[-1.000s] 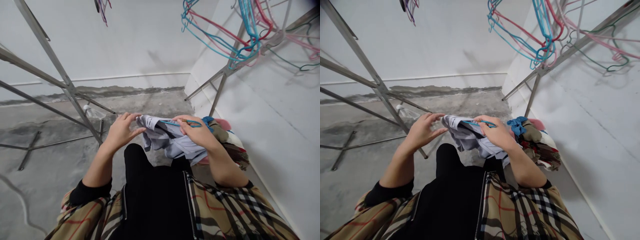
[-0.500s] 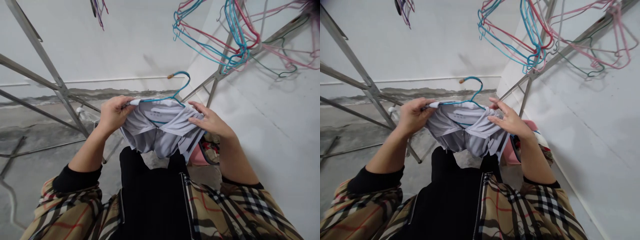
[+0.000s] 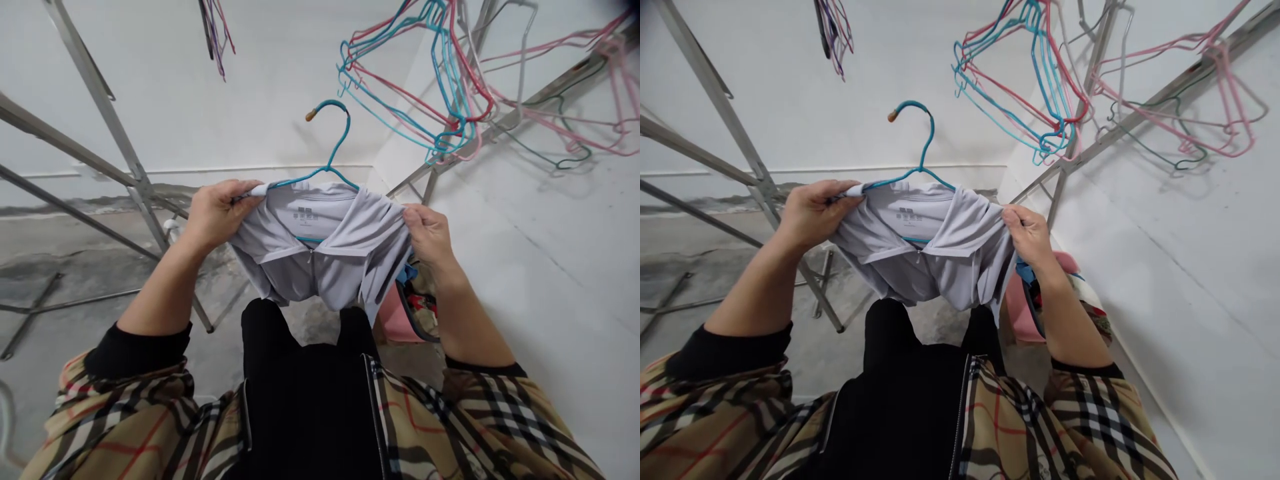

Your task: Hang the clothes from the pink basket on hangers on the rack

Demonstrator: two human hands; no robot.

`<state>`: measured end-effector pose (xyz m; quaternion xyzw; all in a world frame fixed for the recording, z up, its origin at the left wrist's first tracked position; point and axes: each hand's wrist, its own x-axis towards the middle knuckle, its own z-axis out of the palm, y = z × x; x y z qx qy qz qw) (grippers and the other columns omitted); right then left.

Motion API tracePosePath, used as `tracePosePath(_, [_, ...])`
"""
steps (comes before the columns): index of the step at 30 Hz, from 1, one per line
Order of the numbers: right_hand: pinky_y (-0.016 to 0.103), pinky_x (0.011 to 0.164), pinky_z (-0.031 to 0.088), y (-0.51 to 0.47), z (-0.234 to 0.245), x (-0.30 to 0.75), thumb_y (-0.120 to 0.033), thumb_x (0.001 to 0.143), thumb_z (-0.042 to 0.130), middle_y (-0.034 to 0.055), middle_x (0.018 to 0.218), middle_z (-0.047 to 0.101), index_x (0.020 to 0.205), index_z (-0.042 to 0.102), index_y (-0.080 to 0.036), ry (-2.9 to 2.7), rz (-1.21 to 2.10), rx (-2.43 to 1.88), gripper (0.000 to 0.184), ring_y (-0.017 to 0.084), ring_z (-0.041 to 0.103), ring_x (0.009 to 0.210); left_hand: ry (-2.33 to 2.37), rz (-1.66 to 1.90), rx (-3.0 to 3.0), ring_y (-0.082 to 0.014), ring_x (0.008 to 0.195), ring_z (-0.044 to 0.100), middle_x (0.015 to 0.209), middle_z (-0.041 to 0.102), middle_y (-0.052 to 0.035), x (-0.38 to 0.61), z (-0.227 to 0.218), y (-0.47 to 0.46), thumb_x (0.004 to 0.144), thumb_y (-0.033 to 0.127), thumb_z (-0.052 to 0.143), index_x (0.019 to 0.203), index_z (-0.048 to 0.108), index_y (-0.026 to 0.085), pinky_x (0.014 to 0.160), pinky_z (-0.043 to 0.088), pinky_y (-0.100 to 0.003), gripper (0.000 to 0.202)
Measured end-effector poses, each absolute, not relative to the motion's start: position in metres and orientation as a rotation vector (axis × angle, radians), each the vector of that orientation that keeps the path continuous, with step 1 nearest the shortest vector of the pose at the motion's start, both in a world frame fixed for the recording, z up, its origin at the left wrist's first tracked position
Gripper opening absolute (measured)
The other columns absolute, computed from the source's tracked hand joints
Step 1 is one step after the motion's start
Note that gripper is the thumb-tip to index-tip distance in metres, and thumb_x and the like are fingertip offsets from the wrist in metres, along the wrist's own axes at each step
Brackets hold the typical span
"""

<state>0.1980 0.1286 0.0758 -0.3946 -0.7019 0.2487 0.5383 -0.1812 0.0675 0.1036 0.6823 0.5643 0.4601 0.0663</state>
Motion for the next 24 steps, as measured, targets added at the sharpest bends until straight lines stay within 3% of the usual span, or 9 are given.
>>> tracePosePath(4, [0.027,0.069,0.054,0.120,0.084,0.195,-0.062,0.081,0.062,0.0025,0.077,0.070,0.080,0.073,-0.018,-1.701,0.794,-0.905,0.045,0.017,0.066,0.075,1.715,1.438,2.184,-0.0162,0.084,0.058,0.089,0.067,-0.0014,-0.186,0.109,0.070,0.089,0.044,0.062,0.106,0.070,0.016,0.082,0.045,-0.030,0.034])
tracePosePath(7, [0.027,0.064,0.054,0.106,0.086,0.184,-0.058,0.078,0.069,0.0022,0.078,0.071,0.089,0.073,-0.018,-1.803,1.100,-0.865,0.042,0.018,0.066,0.072,1.868,1.590,2.227,-0.0189,0.087,0.057,0.086,0.064,-0.0030,-0.189,0.111,0.081,0.089,0.042,0.062,0.104,0.070,0.018,0.088,0.045,-0.036,0.029])
tracePosePath(11, [0.029,0.067,0.055,0.093,0.084,0.147,-0.052,0.083,0.066,0.0028,0.083,0.073,0.099,0.071,-0.020,-1.601,1.315,-0.820,0.036,0.019,0.068,0.075,2.037,1.780,2.106,-0.0282,0.118,0.051,0.123,0.059,-0.0121,-0.174,0.104,0.081,0.088,0.042,0.060,0.124,0.060,0.020,0.105,0.037,-0.048,0.041])
tracePosePath(13, [0.030,0.071,0.056,0.090,0.083,0.122,-0.050,0.085,0.064,0.0037,0.086,0.073,0.099,0.070,-0.020,-1.518,1.318,-0.807,0.034,0.020,0.069,0.079,1.917,1.838,2.080,-0.0303,0.127,0.045,0.131,0.055,-0.0154,-0.155,0.098,0.069,0.089,0.044,0.058,0.130,0.054,0.018,0.108,0.034,-0.050,0.049])
tracePosePath(17, [0.033,0.080,0.055,0.081,0.079,0.068,-0.050,0.090,0.056,0.0056,0.095,0.072,0.101,0.067,-0.019,-1.604,1.134,-0.775,0.034,0.021,0.068,0.087,1.456,1.621,1.783,-0.0234,0.106,0.060,0.120,0.062,-0.0114,-0.115,0.089,0.040,0.088,0.046,0.059,0.131,0.054,0.023,0.087,0.051,-0.036,0.049])
tracePosePath(22, [0.041,0.082,0.054,0.057,0.065,0.008,-0.048,0.094,0.041,0.0115,0.091,0.071,0.101,0.064,-0.020,-1.829,0.887,-0.747,0.037,0.027,0.067,0.089,1.427,1.640,1.599,-0.0228,0.095,0.063,0.103,0.067,-0.0085,-0.110,0.096,0.023,0.077,0.037,0.073,0.118,0.061,0.023,0.077,0.052,-0.032,0.044])
tracePosePath(24, [0.046,0.082,0.054,0.050,0.063,-0.010,-0.044,0.093,0.041,0.0143,0.095,0.070,0.109,0.061,-0.020,-1.899,0.828,-0.730,0.036,0.030,0.067,0.092,1.398,1.683,1.504,-0.0205,0.088,0.063,0.096,0.067,-0.0067,-0.119,0.103,0.020,0.077,0.035,0.071,0.112,0.061,0.021,0.073,0.052,-0.029,0.040])
